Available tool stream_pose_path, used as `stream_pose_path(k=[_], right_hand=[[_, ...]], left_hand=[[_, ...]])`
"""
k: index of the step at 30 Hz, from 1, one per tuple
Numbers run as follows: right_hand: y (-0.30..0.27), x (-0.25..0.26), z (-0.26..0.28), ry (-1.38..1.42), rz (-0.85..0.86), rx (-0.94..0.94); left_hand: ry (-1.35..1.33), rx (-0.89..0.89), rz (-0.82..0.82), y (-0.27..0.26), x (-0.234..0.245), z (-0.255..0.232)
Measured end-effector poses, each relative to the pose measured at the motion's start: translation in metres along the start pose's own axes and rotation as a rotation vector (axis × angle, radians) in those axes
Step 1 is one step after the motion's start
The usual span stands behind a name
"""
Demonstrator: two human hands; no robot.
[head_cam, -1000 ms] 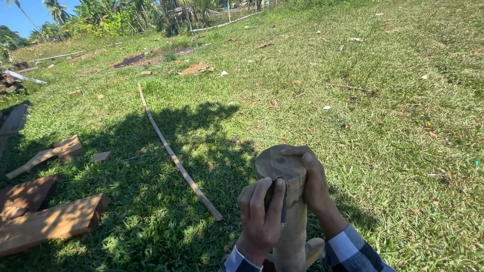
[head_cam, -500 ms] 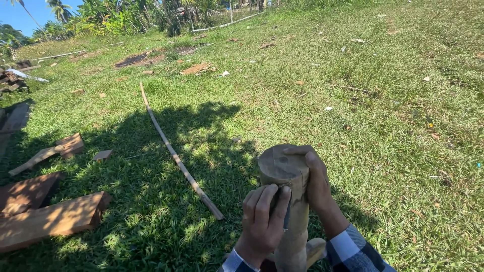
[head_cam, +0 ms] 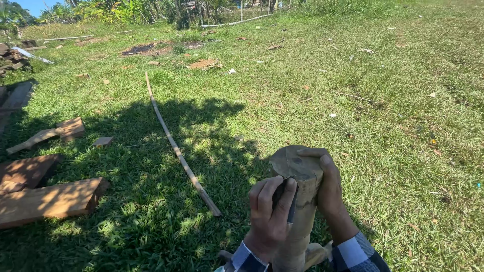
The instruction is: Sanding a wooden pedestal using a piece of sandpaper.
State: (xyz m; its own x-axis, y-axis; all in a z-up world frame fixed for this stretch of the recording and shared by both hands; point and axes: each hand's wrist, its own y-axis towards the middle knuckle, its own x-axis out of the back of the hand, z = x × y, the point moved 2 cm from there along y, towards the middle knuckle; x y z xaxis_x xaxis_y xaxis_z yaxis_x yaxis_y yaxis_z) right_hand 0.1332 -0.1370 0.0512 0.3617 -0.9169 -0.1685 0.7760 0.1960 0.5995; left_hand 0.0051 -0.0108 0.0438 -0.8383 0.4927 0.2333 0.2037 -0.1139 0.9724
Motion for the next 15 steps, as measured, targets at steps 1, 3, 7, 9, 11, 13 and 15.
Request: stream_pose_path(k=[1,3,7,9,11,13,15], right_hand=[[0.000,0.000,0.002,-0.008,0.017,0.003],[0.000,0.003,0.005,-0.028,-0.031,-0.029],[0.003,0.017,-0.007,0.049,-0.028,-0.064],[0.003,0.020,-0.003,0.071,-0.072,-0.082],[0.006,0.030,-0.012,0.060,-0.077,-0.056],[0.007,0.038,-0.014,0.047,-0.082,-0.031],[0.007,0.042,-0.012,0.075,-0.104,-0.032]], left_hand=[[0.006,0.009,-0.015,0.001,-0.001,-0.001],[-0.083,0.043,-0.086,0.003,-0.005,-0.003],[0.063,0.066,-0.068,-0.044,-0.017,-0.006],[-0.037,0.009,-0.082,-0.048,-0.019,-0.009],[-0.038,0.023,-0.112,-0.039,-0.028,-0.008],[-0.041,0.039,-0.143,-0.025,-0.031,-0.009],[-0.098,0.100,-0.155,-0.005,-0.029,-0.009]])
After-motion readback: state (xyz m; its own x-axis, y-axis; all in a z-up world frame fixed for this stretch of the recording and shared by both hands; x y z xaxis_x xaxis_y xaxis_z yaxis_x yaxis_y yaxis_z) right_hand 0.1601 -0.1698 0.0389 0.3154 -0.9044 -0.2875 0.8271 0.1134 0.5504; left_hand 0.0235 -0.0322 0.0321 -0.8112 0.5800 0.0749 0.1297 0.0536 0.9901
